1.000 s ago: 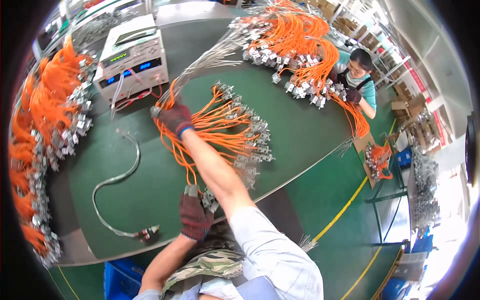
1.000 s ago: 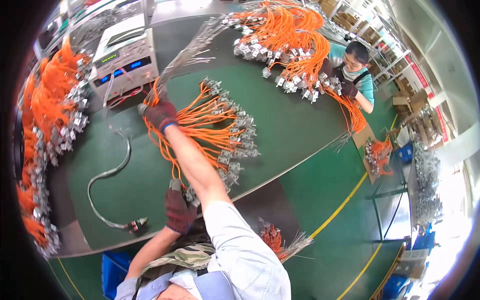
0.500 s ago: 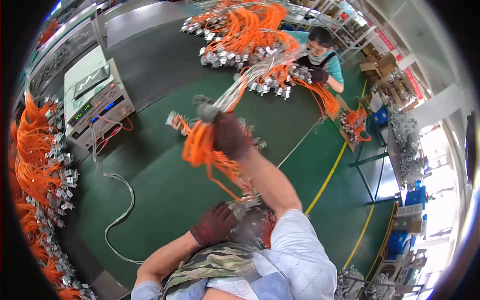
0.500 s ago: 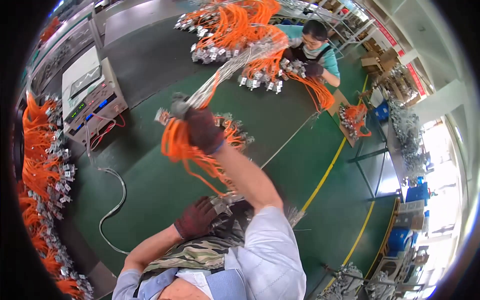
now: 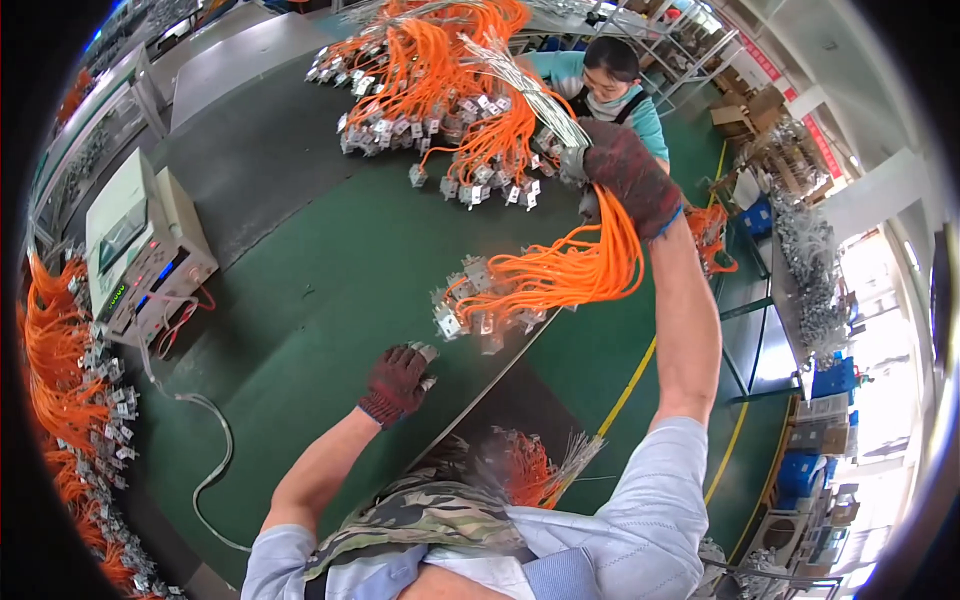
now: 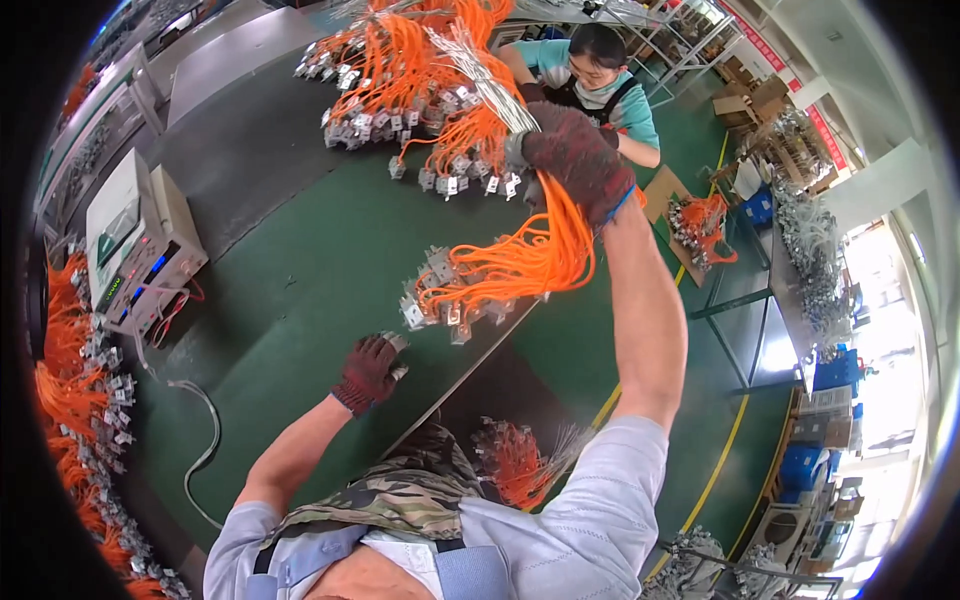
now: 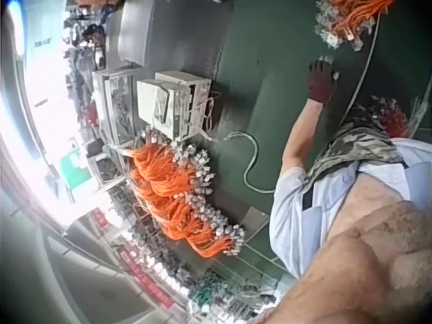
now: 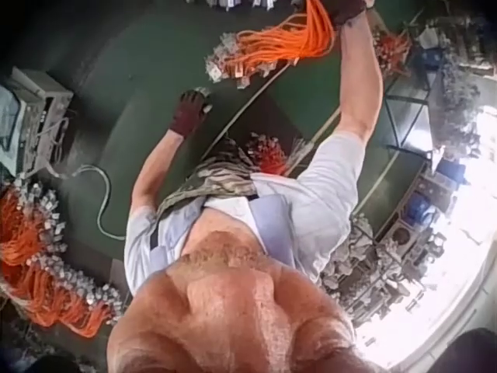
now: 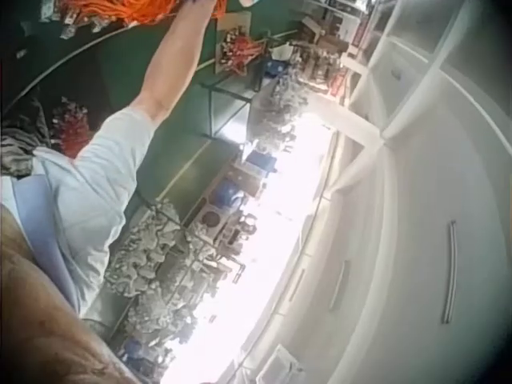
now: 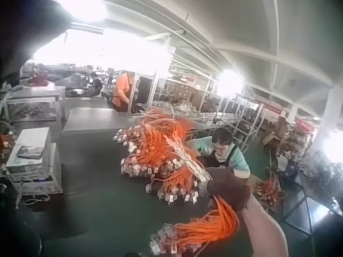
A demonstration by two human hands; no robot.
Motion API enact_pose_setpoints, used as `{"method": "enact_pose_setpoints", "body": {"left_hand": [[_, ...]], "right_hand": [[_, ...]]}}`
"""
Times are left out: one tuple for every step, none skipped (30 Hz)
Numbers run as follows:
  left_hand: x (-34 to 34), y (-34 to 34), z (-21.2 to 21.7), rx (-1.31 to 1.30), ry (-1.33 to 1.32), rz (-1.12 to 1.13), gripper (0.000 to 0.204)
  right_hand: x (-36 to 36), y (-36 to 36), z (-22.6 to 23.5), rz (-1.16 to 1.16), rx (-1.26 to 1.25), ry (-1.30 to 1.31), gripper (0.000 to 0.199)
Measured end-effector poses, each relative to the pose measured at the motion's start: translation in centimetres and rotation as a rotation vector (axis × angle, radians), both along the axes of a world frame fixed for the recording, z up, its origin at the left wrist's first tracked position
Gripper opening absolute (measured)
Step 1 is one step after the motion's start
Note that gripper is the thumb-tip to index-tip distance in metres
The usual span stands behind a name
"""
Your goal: Assembling and testing electrical wiring harnesses at an industrial workbench.
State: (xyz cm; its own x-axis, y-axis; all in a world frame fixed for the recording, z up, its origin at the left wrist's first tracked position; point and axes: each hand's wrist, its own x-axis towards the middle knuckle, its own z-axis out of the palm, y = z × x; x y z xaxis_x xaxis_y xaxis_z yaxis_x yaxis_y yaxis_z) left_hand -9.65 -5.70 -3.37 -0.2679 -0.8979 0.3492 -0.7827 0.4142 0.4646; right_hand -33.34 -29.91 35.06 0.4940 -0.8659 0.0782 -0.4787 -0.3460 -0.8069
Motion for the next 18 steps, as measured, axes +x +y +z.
{"method": "enact_pose_setpoints", "body": {"left_hand": [[-1.0, -1.3, -0.2, 0.002, 0.003, 0.038, 0.059], [-2.1, -2.8, -0.4, -0.003, 0.001, 0.023, 0.059], [-3.0, -4.1, -0.5, 0.007, -0.028, 0.068, 0.063], [-3.6, -4.8, -1.2, 0.031, -0.060, 0.118, 0.067], [-4.0, -4.8, -1.2, 0.039, -0.064, 0.104, 0.067], [-4.5, -5.0, -0.8, 0.066, -0.086, 0.104, 0.070], [-4.6, -5.5, -0.5, 0.090, -0.112, 0.117, 0.073], [-4.5, -5.7, -0.6, 0.097, -0.144, 0.109, 0.074], [-4.8, -5.0, -0.3, 0.116, -0.153, 0.096, 0.074], [-5.1, -4.9, 0.1, 0.110, -0.140, 0.100, 0.073], [-5.0, -5.9, 0.0, 0.086, -0.134, 0.108, 0.071], [-5.2, -6.2, -0.7, 0.068, -0.135, 0.101, 0.069], [-5.2, -5.7, -0.8, 0.086, -0.149, 0.093, 0.069], [-5.0, -5.4, -0.7, 0.113, -0.140, 0.098, 0.070], [-4.5, -5.4, -0.7, 0.137, -0.137, 0.112, 0.070], [-4.7, -6.1, -0.8, 0.128, -0.150, 0.086, 0.070], [-5.1, -6.2, -0.9, 0.111, -0.152, 0.083, 0.068], [-5.3, -6.3, -1.2, 0.096, -0.153, 0.072, 0.066]], "right_hand": [[-0.3, -1.1, 1.1, 0.032, 0.108, -0.032, 0.012], [-1.4, -4.0, 0.5, 0.178, -0.151, 0.038, 0.012], [-2.3, -7.3, -0.1, 0.323, -0.408, 0.112, 0.013], [-1.8, -10.2, -0.8, 0.297, -0.264, 0.052, 0.011], [-1.4, -12.6, -1.6, 0.239, -0.233, 0.048, 0.009], [-0.9, -15.5, -2.1, 0.182, -0.211, 0.045, 0.007], [0.0, -18.9, -2.2, 0.182, -0.214, 0.038, 0.007], [0.9, -21.9, -2.5, 0.158, -0.193, 0.149, 0.013], [1.4, -24.2, -3.3, 0.129, -0.156, 0.264, 0.020], [2.1, -26.4, -4.0, 0.101, -0.126, 0.379, 0.027], [3.2, -28.8, -4.2, 0.076, -0.394, 0.524, 0.027], [4.0, -30.7, -4.7, 0.040, -0.659, 0.675, 0.028], [5.2, -31.7, -5.8, -0.007, -0.739, 0.703, 0.030], [6.7, -32.0, -6.2, -0.055, -0.821, 0.727, 0.033], [8.9, -30.4, -5.4, -0.062, -0.645, 0.893, 0.055], [8.3, -31.1, -6.6, -0.211, -0.772, 0.697, 0.044], [7.6, -30.7, -7.6, -0.360, -0.886, 0.500, 0.034], [7.0, -31.1, -7.7, -0.395, -1.038, 0.252, 0.028]]}}
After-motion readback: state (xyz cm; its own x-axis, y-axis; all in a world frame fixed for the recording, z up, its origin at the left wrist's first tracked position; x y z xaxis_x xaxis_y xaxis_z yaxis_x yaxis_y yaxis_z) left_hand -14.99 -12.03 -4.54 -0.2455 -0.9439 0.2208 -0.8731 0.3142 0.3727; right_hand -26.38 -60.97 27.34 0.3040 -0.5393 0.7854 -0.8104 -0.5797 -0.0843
